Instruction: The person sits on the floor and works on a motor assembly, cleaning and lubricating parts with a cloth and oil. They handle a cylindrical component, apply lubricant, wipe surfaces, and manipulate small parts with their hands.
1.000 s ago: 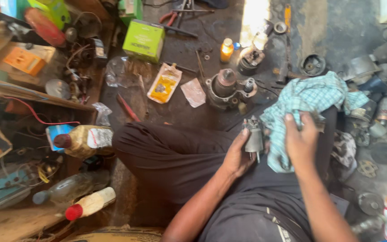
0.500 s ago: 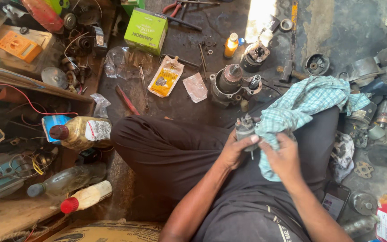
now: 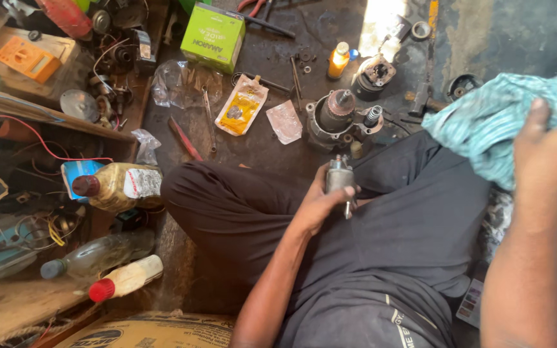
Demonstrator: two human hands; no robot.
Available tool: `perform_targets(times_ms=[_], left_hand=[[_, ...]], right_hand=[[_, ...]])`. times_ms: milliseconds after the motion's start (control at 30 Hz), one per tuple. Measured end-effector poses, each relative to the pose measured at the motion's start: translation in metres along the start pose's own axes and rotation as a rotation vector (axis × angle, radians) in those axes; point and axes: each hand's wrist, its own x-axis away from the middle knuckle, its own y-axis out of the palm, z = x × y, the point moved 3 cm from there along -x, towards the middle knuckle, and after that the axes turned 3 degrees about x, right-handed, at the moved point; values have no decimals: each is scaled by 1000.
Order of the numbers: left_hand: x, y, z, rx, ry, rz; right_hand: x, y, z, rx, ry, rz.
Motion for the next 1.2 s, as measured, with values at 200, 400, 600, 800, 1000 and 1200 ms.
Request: perform_targets(times_ms=[200, 400, 600, 800, 1000, 1200], left_hand=[[3, 6, -6, -447, 186, 37], [26, -1, 25, -750, 213, -159], [40, -6, 25, -950, 123, -116], [42, 10, 9, -1252, 162, -75], [28, 10, 5, -980, 245, -49], [-3, 6, -17, -770, 163, -63]], right_hand=[[19, 101, -101, -198, -358, -335], [31, 227, -111, 264, -471, -678], [33, 251, -79, -132, -308, -647], [14, 173, -58, -958, 63, -248], [35, 51, -21, -1101, 205, -47], [32, 47, -25, -20, -308, 50]])
